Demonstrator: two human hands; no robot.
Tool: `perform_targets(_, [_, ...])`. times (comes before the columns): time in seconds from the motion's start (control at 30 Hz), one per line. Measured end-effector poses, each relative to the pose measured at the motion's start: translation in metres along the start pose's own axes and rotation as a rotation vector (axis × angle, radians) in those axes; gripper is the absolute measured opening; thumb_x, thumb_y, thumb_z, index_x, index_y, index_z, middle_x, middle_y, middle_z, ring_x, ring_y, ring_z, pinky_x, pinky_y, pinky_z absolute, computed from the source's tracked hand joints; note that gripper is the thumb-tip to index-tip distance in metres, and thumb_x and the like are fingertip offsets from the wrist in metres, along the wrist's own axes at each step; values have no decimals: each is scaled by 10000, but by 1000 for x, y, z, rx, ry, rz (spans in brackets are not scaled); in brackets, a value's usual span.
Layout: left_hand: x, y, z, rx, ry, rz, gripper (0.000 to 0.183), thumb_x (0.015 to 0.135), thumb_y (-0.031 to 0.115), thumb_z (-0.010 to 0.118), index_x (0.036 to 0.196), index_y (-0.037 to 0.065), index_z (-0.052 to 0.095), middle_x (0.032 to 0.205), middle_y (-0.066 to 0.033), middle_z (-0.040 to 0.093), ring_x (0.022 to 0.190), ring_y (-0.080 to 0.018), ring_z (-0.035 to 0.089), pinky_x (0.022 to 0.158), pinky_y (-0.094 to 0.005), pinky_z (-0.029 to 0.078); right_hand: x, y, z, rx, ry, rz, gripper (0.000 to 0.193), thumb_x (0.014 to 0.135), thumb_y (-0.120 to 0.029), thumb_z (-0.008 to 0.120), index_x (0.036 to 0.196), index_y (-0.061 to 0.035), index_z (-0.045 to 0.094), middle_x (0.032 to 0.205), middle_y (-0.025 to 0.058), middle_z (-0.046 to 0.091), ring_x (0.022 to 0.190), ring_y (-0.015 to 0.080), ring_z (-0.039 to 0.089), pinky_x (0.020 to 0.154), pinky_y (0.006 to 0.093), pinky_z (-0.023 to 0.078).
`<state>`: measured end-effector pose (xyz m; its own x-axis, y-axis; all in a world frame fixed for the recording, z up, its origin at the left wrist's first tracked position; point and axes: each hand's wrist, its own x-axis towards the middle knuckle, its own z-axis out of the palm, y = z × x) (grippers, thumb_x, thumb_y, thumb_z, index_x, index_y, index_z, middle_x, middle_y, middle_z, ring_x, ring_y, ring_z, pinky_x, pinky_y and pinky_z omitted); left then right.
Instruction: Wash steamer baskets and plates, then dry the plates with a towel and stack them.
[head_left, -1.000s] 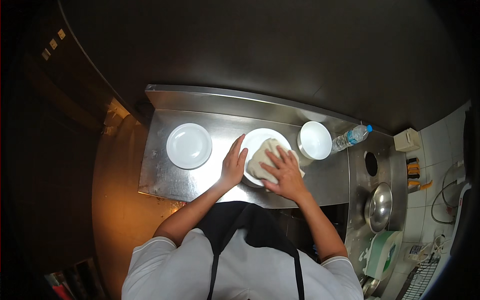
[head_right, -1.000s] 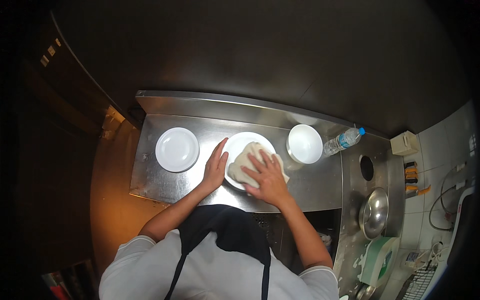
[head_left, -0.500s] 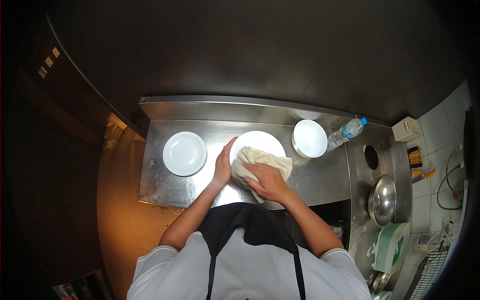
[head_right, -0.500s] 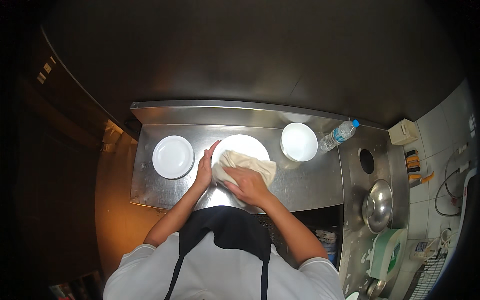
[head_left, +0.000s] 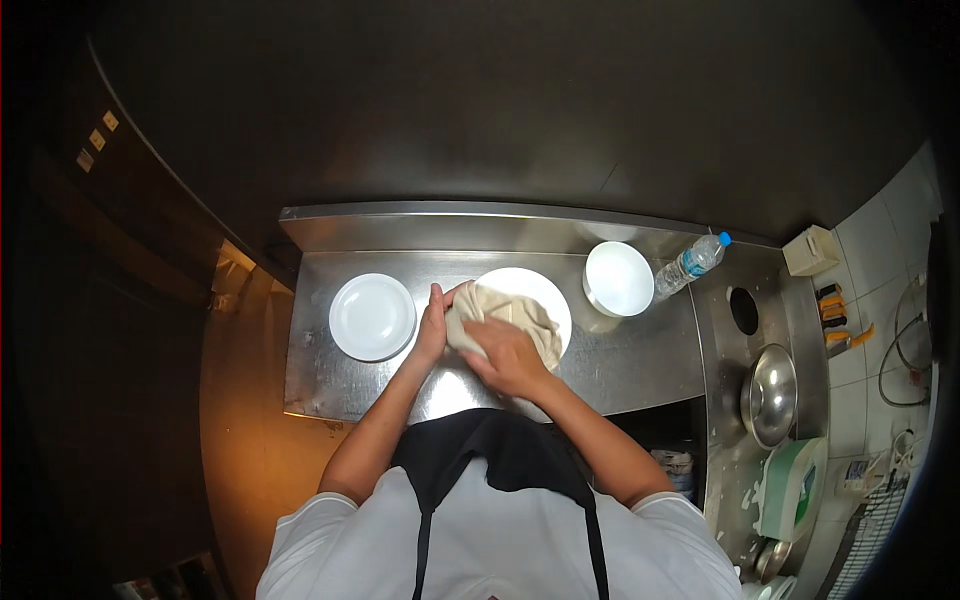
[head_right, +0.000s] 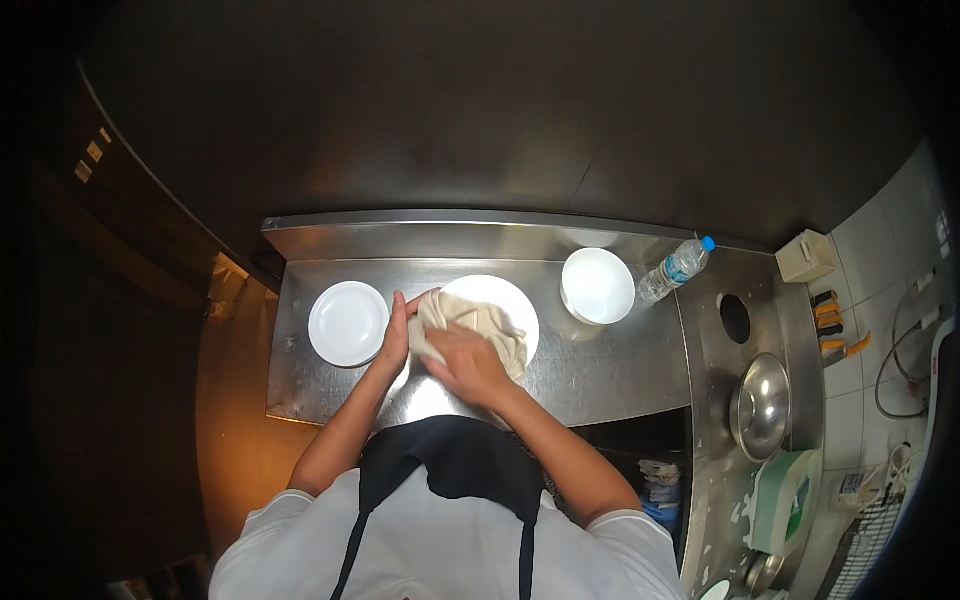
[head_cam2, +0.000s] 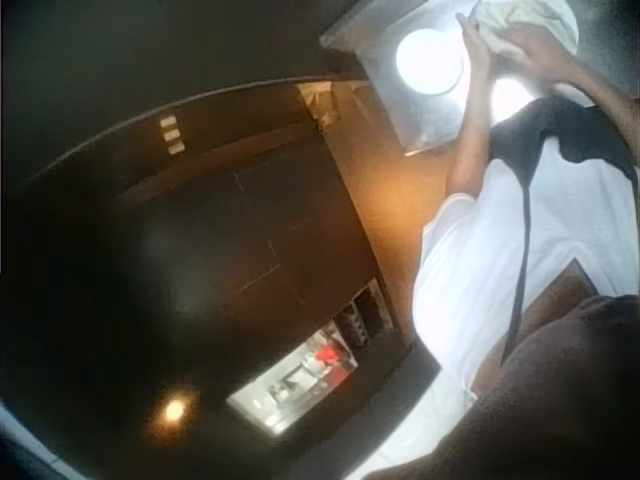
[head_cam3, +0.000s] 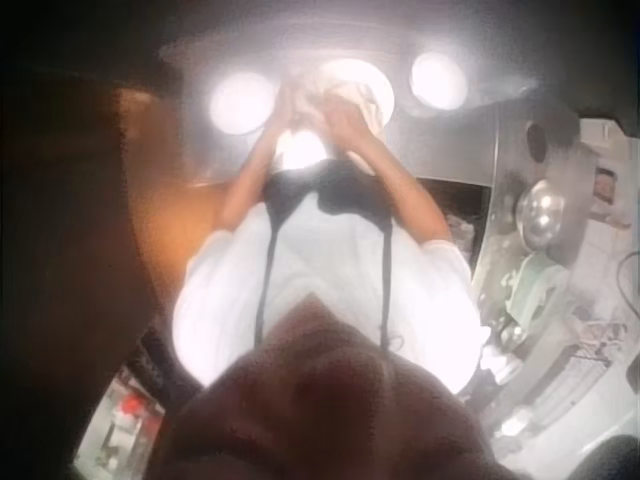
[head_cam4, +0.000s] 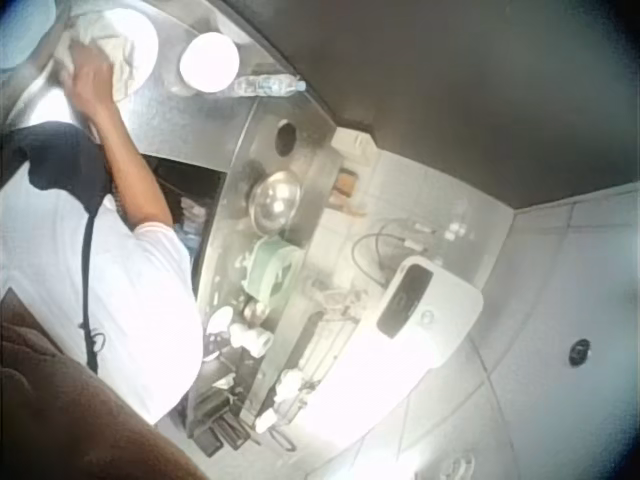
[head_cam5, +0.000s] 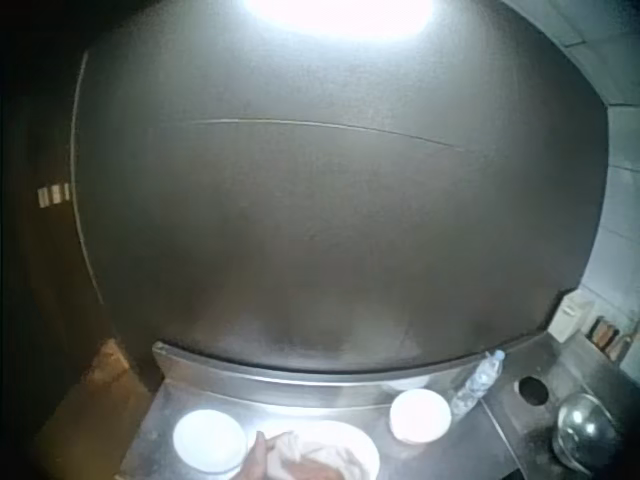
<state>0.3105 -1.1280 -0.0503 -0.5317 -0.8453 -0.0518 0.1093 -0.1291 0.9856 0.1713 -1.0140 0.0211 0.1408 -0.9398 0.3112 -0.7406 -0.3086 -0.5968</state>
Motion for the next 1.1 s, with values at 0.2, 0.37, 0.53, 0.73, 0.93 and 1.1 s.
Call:
perform_targets(0.2, [3,45,21,682,163,209,247,819,139,769,1037,37,714,1029,-107,702,929,-260,695,809,-375,543,-80,7,-42,-115,-64,9,452,807,-234,718,1212,-46,648,1290,94,661,1137,334,633,1074,461,455])
perform_targets(0.37, [4,51,34,922,308,313,227,776,152,786,917,21,667,854,-111,647,796,-290,662,744,-406,526,-89,43,-47,-321,165,131,423,813,-186,690,1201,-24,644,1327,110,642,1164,331,625,1092,497,435])
perform_targets(0.53, [3,66,46,961,313,257,206,813,105,771,916,8,623,850,-104,674,764,-215,675,711,-351,542,-71,51,-10,45,667,363,401,878,-66,587,1264,43,601,1426,162,569,1275,341,562,1111,403,404])
perform_targets(0.73, [0,49,35,-51,58,69,185,923,28,678,1076,-1,578,986,-146,740,829,-133,699,698,-267,561,-67,65,-50,982,917,627,468,1018,-263,466,1369,43,521,1329,189,590,1203,241,597,1053,357,451])
perform_targets(0.93, [-31,66,39,-29,-78,-31,456,914,58,717,1316,12,506,1058,-164,734,900,-169,711,741,-275,576,-28,25,-68,1665,417,590,574,977,-385,497,1387,17,505,1286,178,618,1124,267,647,970,371,536])
perform_targets(1.1, [-58,70,52,167,213,348,948,828,210,837,1549,36,247,1453,-265,488,1284,-323,566,1034,-405,492,-63,42,13,1606,163,691,510,987,-306,546,1381,15,506,1315,163,612,1052,286,678,879,354,585])
